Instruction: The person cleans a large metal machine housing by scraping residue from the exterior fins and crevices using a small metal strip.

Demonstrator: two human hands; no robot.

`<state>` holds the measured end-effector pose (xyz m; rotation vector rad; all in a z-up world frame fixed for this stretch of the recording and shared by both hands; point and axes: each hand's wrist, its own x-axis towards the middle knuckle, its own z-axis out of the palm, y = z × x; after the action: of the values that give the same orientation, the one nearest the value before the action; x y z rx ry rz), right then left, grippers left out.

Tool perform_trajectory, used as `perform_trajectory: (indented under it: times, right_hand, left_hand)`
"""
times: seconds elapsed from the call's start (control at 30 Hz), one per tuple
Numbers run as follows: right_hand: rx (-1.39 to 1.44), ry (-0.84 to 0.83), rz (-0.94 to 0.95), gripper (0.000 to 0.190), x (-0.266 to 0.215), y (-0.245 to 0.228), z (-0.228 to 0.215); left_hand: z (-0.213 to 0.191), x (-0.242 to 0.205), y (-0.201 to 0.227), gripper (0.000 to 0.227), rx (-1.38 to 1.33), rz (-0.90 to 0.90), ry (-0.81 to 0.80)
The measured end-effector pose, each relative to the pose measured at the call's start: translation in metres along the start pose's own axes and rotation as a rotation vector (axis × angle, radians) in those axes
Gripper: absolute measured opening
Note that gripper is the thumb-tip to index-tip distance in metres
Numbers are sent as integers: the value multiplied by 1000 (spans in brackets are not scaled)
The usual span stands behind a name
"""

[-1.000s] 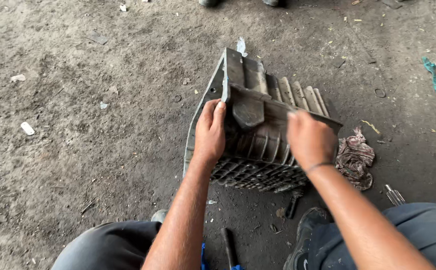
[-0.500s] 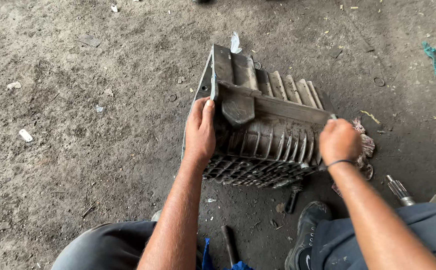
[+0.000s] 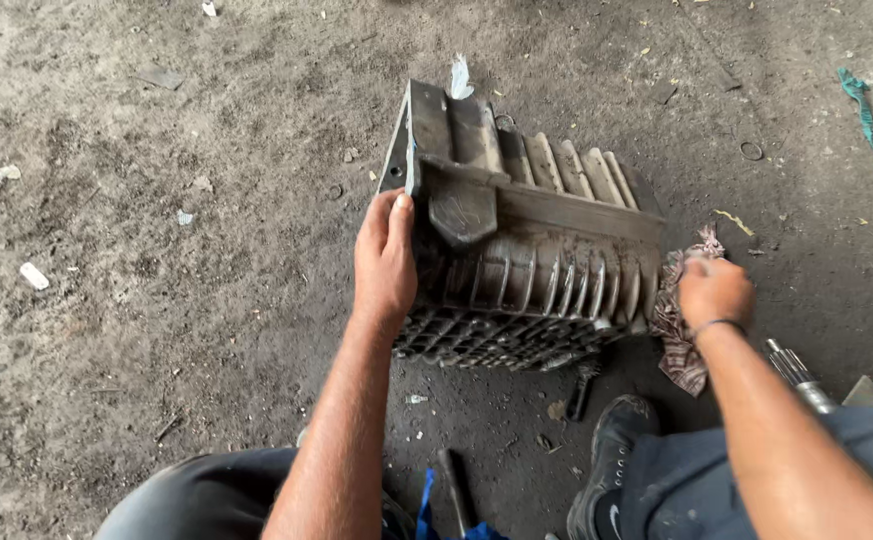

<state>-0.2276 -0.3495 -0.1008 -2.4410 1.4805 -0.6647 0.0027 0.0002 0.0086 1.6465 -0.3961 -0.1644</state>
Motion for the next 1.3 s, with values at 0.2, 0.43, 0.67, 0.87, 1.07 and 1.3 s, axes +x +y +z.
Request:
perform_trajectory:
  times: [0.2, 0.43, 0.67, 0.87, 1.07, 1.3]
  right_hand:
    - [152, 105, -142, 35, -4, 5, 8]
    - [80, 46, -166, 34, -21, -54, -10]
    - [12, -44, -244, 34, -29, -49, -26]
    - [-48, -44, -271, 31, -49, -100, -44]
    - [74, -140, -438, 23, -92, -167, -46]
    - [20, -89, -211, 27, -49, -95, -51]
  left_hand:
    - [0, 1, -4, 41, 30, 47, 17]
    - [1, 4, -7, 40, -8, 33, 9]
    - [0, 5, -7, 40, -1, 3, -3]
    - [0, 6, -4, 40, -7, 39, -5]
    - [-1, 5, -1, 39, -39, -1, -29]
    - [2, 1, -6, 38, -76, 17, 3]
